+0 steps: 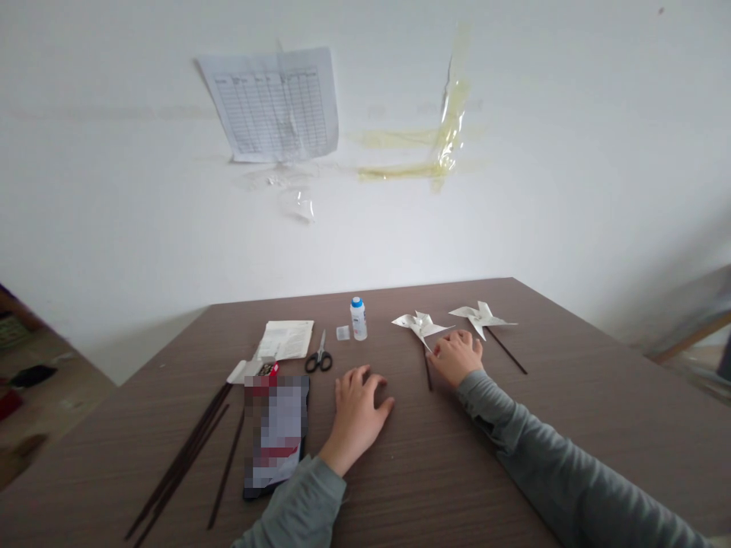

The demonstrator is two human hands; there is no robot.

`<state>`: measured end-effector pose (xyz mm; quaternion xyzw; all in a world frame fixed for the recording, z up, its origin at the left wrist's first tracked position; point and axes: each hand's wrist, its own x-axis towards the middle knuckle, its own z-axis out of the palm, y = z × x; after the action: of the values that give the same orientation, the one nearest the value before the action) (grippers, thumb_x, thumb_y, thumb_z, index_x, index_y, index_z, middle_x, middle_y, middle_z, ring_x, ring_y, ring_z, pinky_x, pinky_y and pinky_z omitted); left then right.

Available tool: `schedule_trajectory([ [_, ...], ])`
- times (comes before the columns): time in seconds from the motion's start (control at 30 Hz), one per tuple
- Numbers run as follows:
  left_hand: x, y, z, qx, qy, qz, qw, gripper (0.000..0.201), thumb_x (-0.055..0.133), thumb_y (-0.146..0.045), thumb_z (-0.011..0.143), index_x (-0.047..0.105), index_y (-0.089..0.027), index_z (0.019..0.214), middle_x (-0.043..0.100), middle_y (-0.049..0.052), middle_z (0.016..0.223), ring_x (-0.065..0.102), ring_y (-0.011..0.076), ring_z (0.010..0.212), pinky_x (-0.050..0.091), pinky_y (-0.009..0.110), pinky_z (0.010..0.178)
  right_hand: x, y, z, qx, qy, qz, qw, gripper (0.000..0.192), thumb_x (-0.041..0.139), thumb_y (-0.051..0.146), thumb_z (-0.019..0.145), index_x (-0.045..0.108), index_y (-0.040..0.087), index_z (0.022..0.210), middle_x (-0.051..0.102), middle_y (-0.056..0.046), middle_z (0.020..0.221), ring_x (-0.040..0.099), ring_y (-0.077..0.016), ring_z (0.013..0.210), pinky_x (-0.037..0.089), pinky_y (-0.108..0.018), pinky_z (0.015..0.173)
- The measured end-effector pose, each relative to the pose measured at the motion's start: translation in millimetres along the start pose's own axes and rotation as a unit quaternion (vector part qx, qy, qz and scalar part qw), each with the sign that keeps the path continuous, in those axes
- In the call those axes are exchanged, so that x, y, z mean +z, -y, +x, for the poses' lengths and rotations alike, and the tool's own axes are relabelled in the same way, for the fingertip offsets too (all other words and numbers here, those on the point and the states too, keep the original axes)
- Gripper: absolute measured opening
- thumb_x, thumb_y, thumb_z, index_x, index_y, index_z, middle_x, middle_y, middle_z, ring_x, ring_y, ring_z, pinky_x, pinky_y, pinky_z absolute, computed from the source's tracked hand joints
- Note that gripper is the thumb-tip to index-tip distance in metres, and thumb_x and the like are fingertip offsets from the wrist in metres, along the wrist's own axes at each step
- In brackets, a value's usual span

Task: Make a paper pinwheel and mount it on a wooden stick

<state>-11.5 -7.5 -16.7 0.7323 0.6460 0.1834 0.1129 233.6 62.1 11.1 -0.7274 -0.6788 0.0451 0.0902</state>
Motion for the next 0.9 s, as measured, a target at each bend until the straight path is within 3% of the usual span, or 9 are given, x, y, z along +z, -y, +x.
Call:
schedule_trajectory([
  [0.2,-14.1,-10,-6,0.004,0.044,0.024,0.999,0.038,0.086,-0.020,0.113,0.092,-0.026,0.150,0.080,0.020,0.180,0.069,0.0461,0.178,0.046,0.081,0.155,12,-6,-16,-0.048,-0.088,-0.005,0.995,0.020,0.086,0.035,0.116,0.105,0.039,0.122,0.091,-0.010,0.151,0.066,-0.0472,0.163,0.044,-0.073,0.148],
  [0.33,-19.3,-15,-7,-0.003,0.057,0.030,0.998,0.039,0.083,-0.020,0.116,0.091,-0.024,0.154,0.078,0.020,0.184,0.066,0.0458,0.181,0.043,0.080,0.157,16,-6,-21,-0.070,-0.067,0.003,0.995,0.024,0.090,0.036,0.115,0.107,0.045,0.129,0.092,-0.010,0.148,0.065,-0.0479,0.161,0.044,-0.073,0.145],
  [0.57,-17.8,-14,-7,0.004,0.053,0.032,0.998,0.038,0.083,-0.020,0.115,0.091,-0.024,0.153,0.079,0.021,0.182,0.067,0.0465,0.179,0.045,0.082,0.155,2,-12,-15,-0.050,-0.001,0.012,0.999,0.034,0.083,0.032,0.119,0.105,0.044,0.141,0.090,-0.012,0.154,0.062,-0.0470,0.165,0.042,-0.072,0.147],
  [0.73,-13.2,-9,-7,0.016,0.042,0.034,0.998,0.037,0.082,-0.019,0.114,0.091,-0.026,0.149,0.080,0.020,0.180,0.069,0.0465,0.176,0.047,0.082,0.153,1,-31,-4,-0.027,-0.005,0.025,0.999,0.033,0.083,0.032,0.114,0.107,0.042,0.135,0.090,-0.012,0.148,0.063,-0.0490,0.161,0.043,-0.074,0.145],
  [0.9,-8.1,-4,-6,0.019,0.031,0.026,0.999,0.035,0.082,-0.021,0.113,0.090,-0.028,0.146,0.080,0.018,0.178,0.068,0.0461,0.174,0.046,0.084,0.153,3,-57,3,-0.007,-0.012,0.037,0.999,0.032,0.083,0.034,0.112,0.107,0.042,0.131,0.091,-0.013,0.144,0.065,-0.0505,0.157,0.054,-0.070,0.134],
])
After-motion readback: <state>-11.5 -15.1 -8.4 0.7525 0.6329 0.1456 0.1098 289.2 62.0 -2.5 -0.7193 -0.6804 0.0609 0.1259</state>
